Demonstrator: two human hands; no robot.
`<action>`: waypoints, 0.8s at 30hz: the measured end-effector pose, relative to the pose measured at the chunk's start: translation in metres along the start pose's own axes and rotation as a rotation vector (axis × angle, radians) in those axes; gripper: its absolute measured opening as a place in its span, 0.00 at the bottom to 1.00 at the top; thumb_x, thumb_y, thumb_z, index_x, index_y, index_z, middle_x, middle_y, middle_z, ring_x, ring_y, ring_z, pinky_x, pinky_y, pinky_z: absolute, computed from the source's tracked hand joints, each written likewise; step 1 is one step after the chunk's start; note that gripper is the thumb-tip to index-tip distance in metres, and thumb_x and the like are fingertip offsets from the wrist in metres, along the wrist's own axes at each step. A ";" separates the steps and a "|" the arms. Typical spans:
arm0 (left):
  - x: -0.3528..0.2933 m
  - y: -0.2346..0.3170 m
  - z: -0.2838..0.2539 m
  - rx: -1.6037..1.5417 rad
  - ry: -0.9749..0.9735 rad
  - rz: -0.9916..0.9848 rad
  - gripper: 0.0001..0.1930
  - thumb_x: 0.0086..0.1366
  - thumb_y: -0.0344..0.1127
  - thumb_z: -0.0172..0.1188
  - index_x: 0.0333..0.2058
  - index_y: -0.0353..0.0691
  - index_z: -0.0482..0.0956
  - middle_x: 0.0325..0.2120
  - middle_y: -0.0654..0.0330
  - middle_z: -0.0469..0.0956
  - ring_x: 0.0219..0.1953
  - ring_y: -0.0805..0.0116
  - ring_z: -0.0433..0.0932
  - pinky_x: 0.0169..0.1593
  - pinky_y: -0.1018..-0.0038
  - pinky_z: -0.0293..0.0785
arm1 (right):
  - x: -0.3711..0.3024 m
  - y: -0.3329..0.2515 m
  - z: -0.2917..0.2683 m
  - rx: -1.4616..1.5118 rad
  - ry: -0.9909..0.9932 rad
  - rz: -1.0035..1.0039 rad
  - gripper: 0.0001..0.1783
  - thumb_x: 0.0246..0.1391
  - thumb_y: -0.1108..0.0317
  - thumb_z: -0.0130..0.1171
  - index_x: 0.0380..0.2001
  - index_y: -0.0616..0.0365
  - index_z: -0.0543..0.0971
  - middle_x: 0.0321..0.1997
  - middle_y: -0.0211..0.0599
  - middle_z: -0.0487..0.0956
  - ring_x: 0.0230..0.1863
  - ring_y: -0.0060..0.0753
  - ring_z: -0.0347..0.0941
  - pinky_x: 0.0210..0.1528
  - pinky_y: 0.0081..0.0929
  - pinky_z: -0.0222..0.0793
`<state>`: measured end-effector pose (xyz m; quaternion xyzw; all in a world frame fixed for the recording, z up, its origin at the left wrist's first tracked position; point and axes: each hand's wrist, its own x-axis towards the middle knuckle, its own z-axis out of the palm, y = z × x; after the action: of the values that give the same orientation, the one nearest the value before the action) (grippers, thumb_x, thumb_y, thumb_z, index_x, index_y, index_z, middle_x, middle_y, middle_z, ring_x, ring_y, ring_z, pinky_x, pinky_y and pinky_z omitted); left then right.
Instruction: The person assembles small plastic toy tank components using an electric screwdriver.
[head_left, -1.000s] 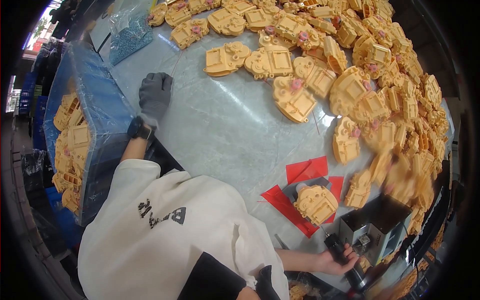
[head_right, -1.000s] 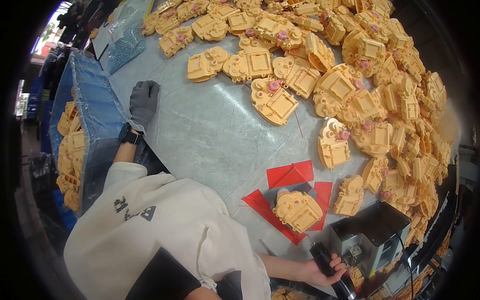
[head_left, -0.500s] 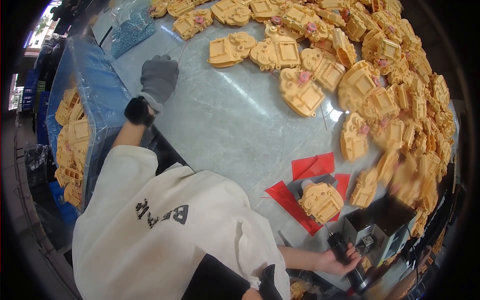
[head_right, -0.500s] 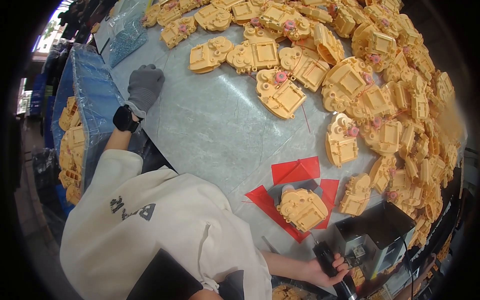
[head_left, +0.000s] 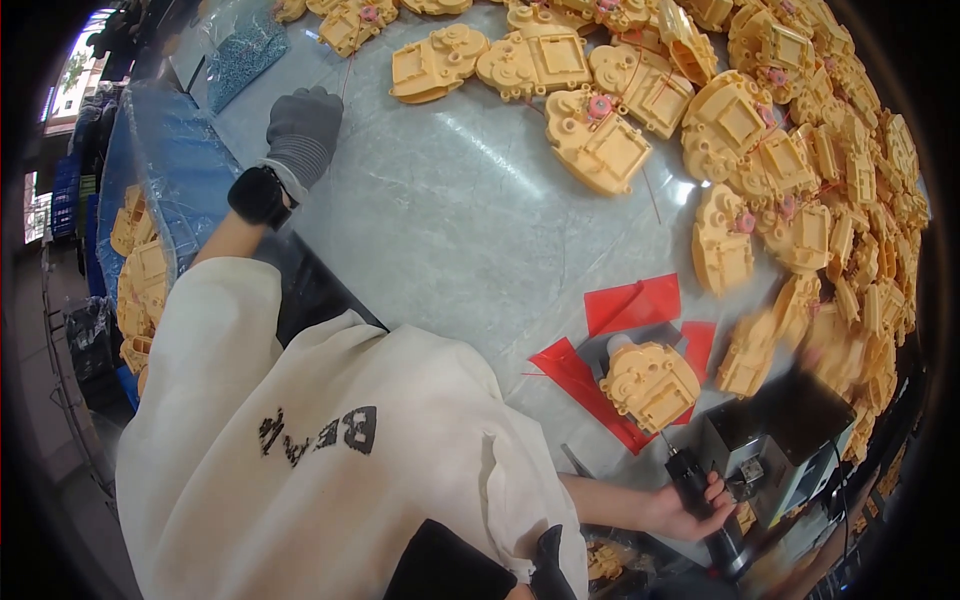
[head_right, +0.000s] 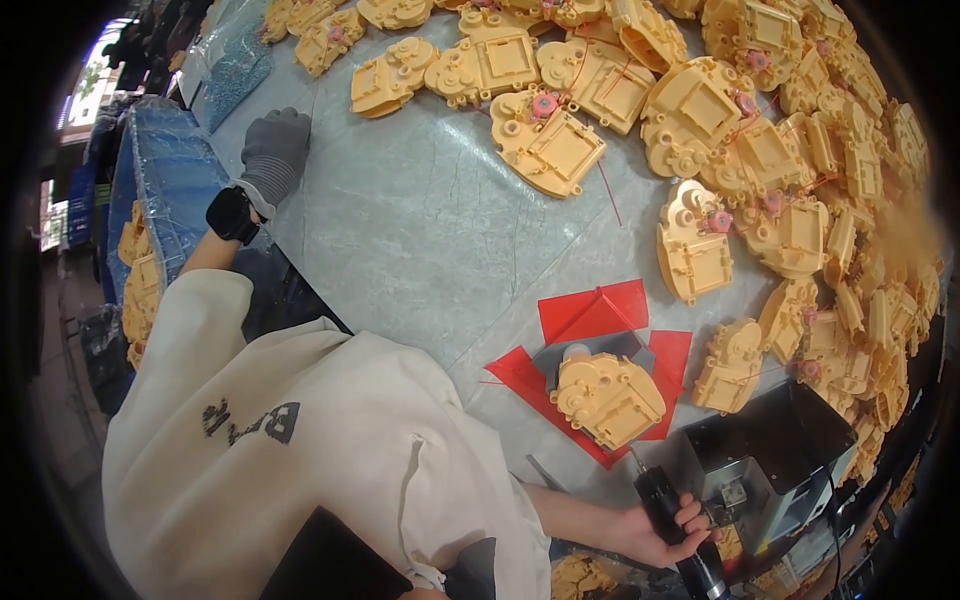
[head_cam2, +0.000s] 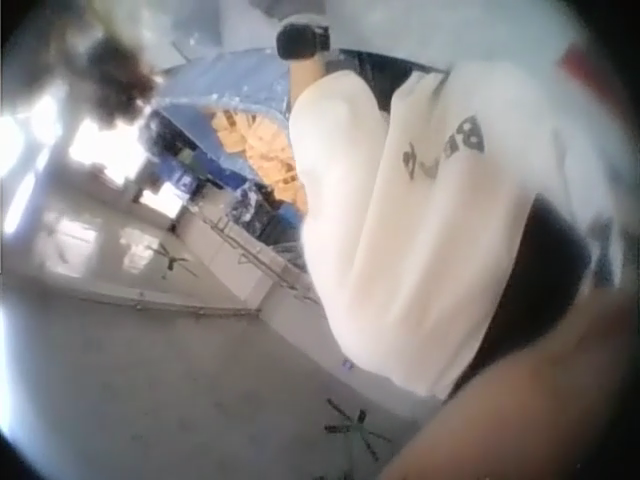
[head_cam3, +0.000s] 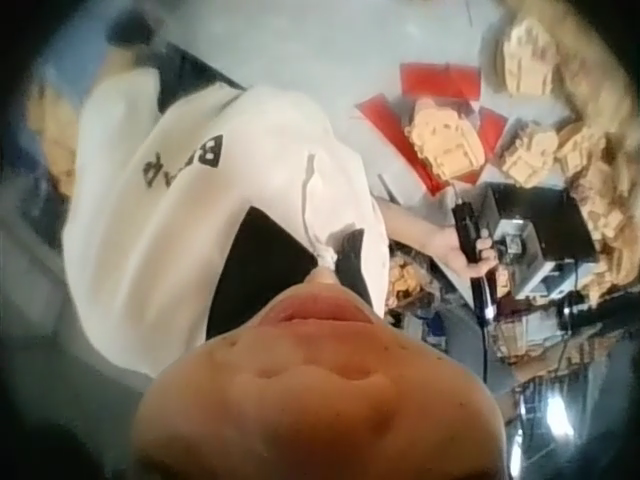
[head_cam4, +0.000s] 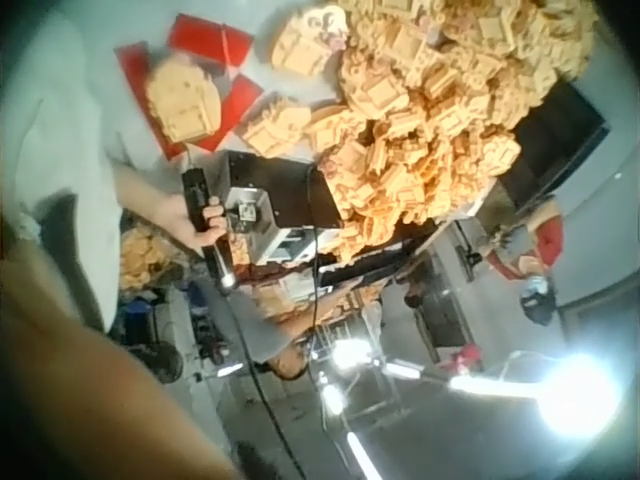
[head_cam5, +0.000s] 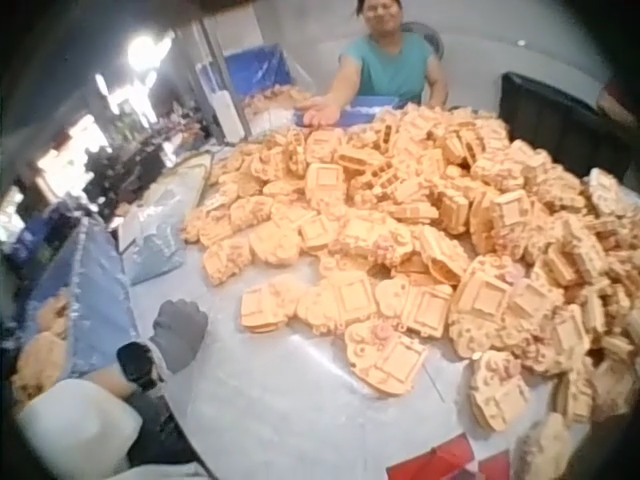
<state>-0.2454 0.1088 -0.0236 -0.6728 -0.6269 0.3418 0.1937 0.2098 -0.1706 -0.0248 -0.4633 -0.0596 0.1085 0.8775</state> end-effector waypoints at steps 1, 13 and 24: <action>0.000 -0.001 -0.001 0.001 -0.006 0.003 0.06 0.55 0.33 0.51 0.30 0.42 0.76 0.31 0.58 0.75 0.37 0.63 0.75 0.38 0.70 0.72 | 0.000 0.000 0.000 0.000 0.005 -0.005 0.12 0.50 0.73 0.50 0.40 0.58 0.65 0.19 0.26 0.58 0.22 0.22 0.55 0.33 0.24 0.57; 0.026 -0.043 0.008 -0.893 -0.309 -0.092 0.12 0.50 0.38 0.56 0.28 0.35 0.79 0.24 0.52 0.78 0.27 0.56 0.77 0.35 0.68 0.71 | -0.004 0.006 0.001 -0.007 -0.072 0.033 0.13 0.51 0.74 0.49 0.41 0.55 0.64 0.19 0.26 0.59 0.22 0.21 0.55 0.34 0.23 0.56; 0.024 -0.040 -0.020 -0.621 0.432 -0.153 0.09 0.50 0.38 0.54 0.24 0.39 0.76 0.22 0.54 0.74 0.27 0.54 0.74 0.33 0.63 0.70 | -0.009 0.008 0.006 0.104 0.005 0.009 0.13 0.51 0.75 0.47 0.42 0.59 0.66 0.21 0.27 0.61 0.22 0.20 0.57 0.35 0.22 0.58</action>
<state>-0.2604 0.1411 0.0125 -0.7071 -0.6938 -0.0294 0.1331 0.1988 -0.1638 -0.0287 -0.4176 -0.0496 0.1140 0.9001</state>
